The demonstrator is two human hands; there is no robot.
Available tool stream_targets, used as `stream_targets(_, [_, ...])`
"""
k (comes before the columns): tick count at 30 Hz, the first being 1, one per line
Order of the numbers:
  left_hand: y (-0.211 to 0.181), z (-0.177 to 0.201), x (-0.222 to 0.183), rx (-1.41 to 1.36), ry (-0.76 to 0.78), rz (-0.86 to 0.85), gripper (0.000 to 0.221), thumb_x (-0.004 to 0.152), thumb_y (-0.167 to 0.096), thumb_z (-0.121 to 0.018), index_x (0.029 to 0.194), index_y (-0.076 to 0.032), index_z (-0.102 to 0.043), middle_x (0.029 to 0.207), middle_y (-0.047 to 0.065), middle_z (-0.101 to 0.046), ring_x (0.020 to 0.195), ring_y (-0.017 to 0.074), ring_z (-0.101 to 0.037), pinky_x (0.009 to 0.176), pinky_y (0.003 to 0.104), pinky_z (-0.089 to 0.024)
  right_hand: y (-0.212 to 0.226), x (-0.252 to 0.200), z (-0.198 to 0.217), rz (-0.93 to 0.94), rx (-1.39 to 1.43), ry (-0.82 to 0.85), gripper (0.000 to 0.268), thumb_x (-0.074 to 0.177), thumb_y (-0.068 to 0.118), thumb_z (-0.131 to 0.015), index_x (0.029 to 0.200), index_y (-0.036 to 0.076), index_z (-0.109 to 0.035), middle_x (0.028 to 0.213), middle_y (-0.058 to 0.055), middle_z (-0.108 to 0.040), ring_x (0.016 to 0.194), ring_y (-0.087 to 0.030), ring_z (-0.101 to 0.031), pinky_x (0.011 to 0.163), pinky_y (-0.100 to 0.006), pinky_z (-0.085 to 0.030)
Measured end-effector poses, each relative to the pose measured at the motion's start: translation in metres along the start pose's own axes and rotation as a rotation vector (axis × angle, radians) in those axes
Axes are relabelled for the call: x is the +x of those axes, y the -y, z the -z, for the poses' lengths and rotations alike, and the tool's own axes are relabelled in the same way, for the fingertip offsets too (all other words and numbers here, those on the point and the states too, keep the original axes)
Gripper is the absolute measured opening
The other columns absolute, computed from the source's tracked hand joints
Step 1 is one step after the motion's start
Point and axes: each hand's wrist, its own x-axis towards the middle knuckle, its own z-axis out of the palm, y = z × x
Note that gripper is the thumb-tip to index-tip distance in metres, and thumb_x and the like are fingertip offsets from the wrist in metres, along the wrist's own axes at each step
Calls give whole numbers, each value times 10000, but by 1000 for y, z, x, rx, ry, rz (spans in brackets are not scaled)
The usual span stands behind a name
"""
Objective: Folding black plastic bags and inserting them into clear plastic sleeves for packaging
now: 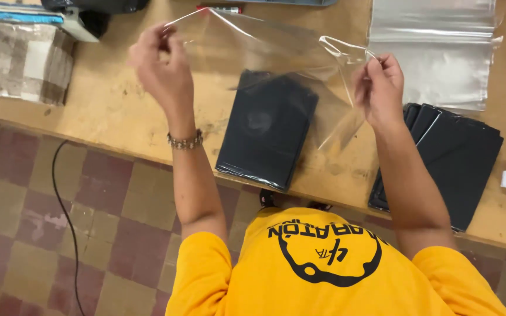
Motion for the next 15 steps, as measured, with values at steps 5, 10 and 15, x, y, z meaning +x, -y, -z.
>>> stream_targets(5, [73, -37, 7, -446, 311, 299, 120, 980, -82, -617, 1093, -109, -649, 1031, 54, -680, 913, 129, -638, 777, 212, -561, -40, 36, 2, -88, -120, -254, 111, 1025, 108, -652, 924, 91, -609, 769, -66, -682, 431, -167, -538, 381, -266, -358])
stream_targets(10, [139, -80, -77, -628, 677, 679, 880, 913, -373, -732, 1562, -51, -233, 1530, 172, -440, 1400, 274, -484, 1146, 394, -463, -70, 47, 11, -136, -128, -446, 164, 1010, 178, -711, 880, 142, -618, 687, -24, -610, 510, -129, -596, 441, -249, -452])
stream_targets(15, [77, -44, -151, -166, 700, 282, 664, 875, -461, -770, 1309, -14, -539, 1222, 146, -605, 1159, 294, -579, 1025, 429, -452, -124, 59, 37, -62, 37, -655, 234, 879, 88, -722, 812, 142, -505, 656, -47, -505, 493, -111, -498, 400, -224, -259])
